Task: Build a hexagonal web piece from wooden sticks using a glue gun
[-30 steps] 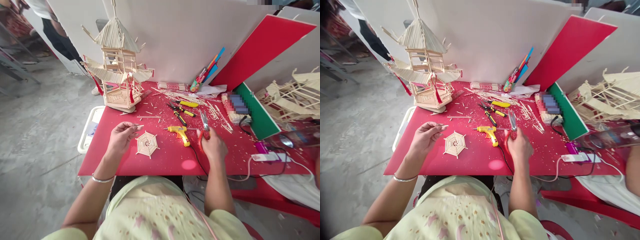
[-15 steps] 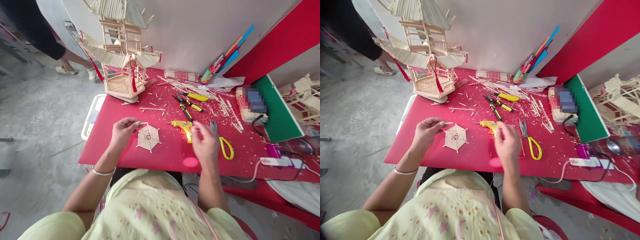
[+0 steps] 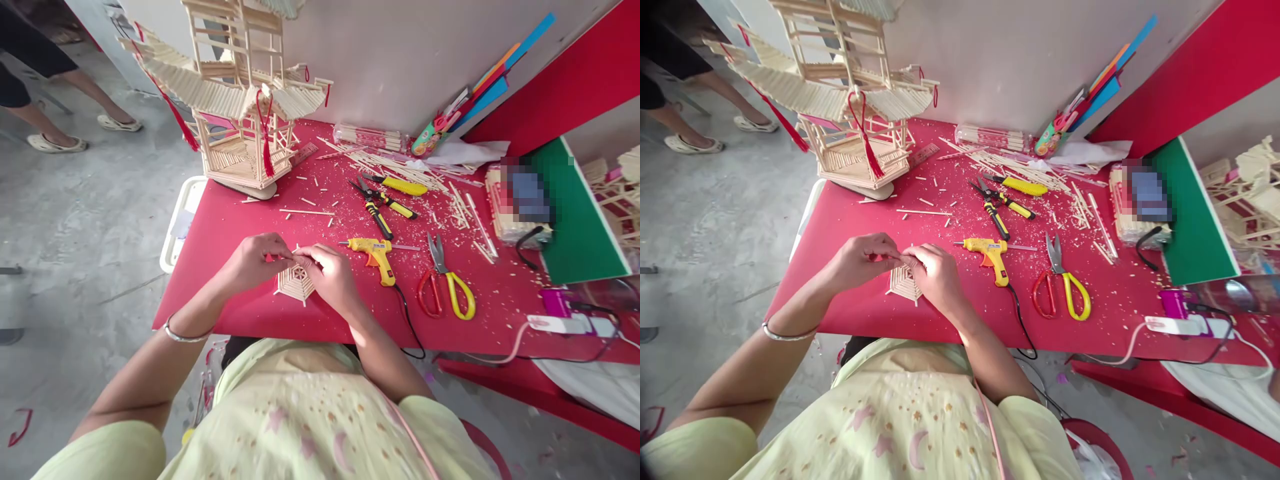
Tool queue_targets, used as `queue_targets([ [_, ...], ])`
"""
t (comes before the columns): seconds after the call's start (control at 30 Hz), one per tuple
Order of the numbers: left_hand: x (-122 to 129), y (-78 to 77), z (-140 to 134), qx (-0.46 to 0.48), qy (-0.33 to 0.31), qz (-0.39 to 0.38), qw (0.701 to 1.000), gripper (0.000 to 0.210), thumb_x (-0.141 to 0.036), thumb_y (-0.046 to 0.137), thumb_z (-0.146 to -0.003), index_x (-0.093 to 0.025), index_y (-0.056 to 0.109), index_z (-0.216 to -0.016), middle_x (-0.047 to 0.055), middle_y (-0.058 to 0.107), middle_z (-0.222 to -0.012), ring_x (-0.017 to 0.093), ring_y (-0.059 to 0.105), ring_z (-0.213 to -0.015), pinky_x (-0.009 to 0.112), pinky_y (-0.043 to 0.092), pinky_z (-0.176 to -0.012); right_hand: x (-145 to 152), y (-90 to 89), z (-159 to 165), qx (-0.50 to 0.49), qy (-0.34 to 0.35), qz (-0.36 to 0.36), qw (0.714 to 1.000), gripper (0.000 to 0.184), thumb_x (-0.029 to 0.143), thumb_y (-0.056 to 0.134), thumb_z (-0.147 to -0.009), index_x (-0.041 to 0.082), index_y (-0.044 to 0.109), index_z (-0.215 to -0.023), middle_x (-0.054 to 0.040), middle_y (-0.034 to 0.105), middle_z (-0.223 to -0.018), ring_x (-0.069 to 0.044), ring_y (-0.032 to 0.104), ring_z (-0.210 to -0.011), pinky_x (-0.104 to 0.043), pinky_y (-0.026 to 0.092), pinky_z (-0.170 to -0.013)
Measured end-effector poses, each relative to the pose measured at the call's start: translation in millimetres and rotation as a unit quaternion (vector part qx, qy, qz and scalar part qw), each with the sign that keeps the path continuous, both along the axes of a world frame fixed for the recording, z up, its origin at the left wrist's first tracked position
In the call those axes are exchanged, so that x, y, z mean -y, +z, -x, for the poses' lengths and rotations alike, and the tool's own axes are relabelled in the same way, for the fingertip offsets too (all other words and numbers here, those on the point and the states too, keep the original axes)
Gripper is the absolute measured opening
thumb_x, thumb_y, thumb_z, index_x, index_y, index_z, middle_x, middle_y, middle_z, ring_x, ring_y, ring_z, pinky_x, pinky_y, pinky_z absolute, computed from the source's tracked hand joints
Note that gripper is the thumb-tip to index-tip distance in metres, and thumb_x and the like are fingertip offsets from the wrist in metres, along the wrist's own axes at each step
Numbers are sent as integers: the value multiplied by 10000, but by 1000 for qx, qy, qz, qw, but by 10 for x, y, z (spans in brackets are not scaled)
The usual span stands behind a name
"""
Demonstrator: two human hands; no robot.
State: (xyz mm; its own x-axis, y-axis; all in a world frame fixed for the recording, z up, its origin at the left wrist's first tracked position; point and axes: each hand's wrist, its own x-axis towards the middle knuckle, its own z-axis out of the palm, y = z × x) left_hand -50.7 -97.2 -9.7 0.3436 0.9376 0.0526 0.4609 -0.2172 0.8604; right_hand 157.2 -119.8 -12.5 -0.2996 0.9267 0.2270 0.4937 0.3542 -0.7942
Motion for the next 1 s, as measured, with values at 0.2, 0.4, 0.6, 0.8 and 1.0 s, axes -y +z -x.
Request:
queue_targets([
  [0.2, -264, 34, 65, -53, -10, 83, 995, 204, -356, 672, -795, -195, 794, -768, 41, 731, -696, 158, 619, -621, 235, 451, -563, 258, -4, -606, 145, -174, -67, 972, 311, 231, 500, -994, 231, 702, -1230, -94, 725, -1144, -230, 663, -1086, -376, 513, -1005],
  [0.4, -389, 66, 38, -139, -28, 134, 981, 181, -269, 598, -745, -158, 727, -686, 6, 656, -619, 105, 520, -574, 214, 395, -550, 433, -276, -1414, 261, -313, 20, 913, 447, 315, 586, -830, 203, 657, -1257, -121, 695, -1172, -286, 661, -1058, -425, 534, -920],
  [0.6, -448, 17, -18, -205, -60, 101, 972, 166, -235, 562, -729, -153, 643, -610, -16, 558, -554, 92, 459, -559, 227, 352, -551, 343, -373, -1373, 283, -314, 65, 904, 490, 360, 578, -779, 201, 666, -1234, -122, 707, -1122, -271, 659, -950, -413, 521, -884],
  [0.8, -471, -34, 15, -227, -69, 99, 966, 194, -274, 557, -752, -158, 664, -640, -7, 609, -598, 102, 486, -581, 235, 369, -572, 251, -372, -1370, 293, -304, 89, 902, 494, 338, 540, -744, 163, 688, -1183, -144, 684, -1048, -297, 637, -958, -436, 507, -899],
  [1.0, -494, -129, 55, -216, -63, 128, 966, 237, -302, 562, -757, -185, 767, -782, 9, 738, -742, 142, 608, -677, 236, 420, -618, 140, -277, -1218, 41, -336, 136, 931, 382, 379, 667, -757, 226, 647, -1107, -53, 699, -980, -229, 648, -806, -381, 540, -759],
])
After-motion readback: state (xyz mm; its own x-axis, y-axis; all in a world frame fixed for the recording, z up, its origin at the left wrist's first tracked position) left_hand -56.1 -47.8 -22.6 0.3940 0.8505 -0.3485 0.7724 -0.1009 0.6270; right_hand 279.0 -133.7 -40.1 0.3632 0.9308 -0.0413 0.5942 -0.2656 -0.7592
